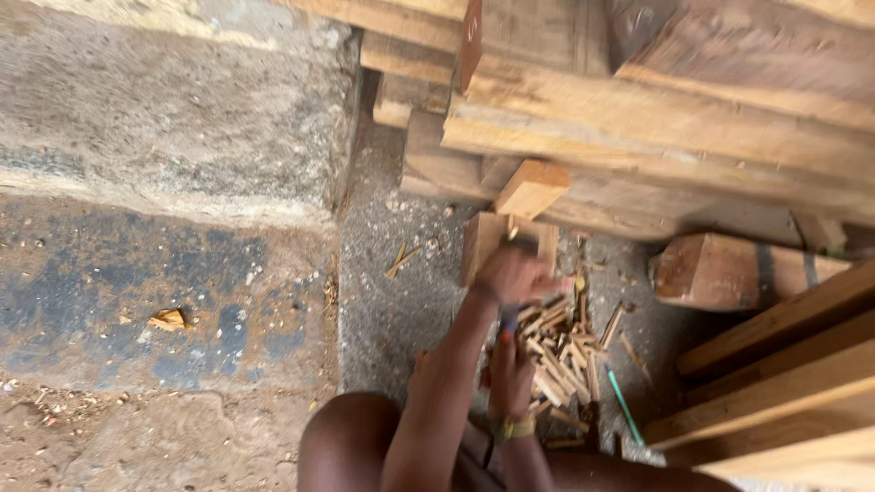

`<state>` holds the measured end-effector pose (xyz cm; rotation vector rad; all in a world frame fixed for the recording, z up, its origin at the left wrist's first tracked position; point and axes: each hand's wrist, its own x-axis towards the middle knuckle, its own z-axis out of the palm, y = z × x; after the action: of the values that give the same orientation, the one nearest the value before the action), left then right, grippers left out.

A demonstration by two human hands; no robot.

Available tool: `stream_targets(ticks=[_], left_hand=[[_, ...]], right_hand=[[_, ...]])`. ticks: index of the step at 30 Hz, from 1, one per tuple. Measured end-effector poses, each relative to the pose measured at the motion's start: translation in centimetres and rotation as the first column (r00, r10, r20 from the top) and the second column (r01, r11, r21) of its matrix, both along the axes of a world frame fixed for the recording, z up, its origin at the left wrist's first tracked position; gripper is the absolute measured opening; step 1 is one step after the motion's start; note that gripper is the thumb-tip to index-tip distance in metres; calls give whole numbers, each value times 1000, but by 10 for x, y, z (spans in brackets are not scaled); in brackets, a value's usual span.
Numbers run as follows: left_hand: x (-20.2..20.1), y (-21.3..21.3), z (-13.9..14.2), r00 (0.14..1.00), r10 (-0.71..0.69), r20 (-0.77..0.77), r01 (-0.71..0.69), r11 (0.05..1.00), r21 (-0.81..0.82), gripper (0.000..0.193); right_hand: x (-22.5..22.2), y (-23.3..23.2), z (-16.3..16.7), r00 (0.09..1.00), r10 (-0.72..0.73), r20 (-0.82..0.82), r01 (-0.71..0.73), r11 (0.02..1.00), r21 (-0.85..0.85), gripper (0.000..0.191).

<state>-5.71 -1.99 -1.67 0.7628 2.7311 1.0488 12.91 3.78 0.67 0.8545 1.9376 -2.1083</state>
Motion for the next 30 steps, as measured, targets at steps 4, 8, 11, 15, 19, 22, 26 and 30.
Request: stream_targets(ticks=[4,8,11,15,19,22,26,30], left_hand=[[-39,5,15,437,366,-821,-310,919,245,54],[-28,2,20,979,37,-200,-5,987,158,61],[-15,-6,22,949,167,-269,-147,985,92,53],[3,-11,11,907,287,-308,-168,918,359,39],[33,-30,-8,809,564,-165,-380,715,587,35],[69,-55,-15,698,681,-221,-412,634,655,60],[88,-61,-18,741,646,-184,-530,731,430,77],[81,-46,-27,727,676,-119,-569,690,446,75]], right_hand=[[-41,6,-15,996,35,-83,-29,997,76,38],[-31,4,-24,982,74,-173,-50,990,135,44],[-29,4,-24,996,31,-86,-31,1000,1,43],[-32,3,-23,996,-28,-80,23,998,-52,38],[-31,-2,-28,996,-52,-70,46,995,-86,32],[-32,-5,-33,995,-70,-72,58,986,-157,31],[-37,-2,-35,997,-65,-50,56,985,-166,30],[-40,7,-35,996,-39,-81,26,988,-154,28]])
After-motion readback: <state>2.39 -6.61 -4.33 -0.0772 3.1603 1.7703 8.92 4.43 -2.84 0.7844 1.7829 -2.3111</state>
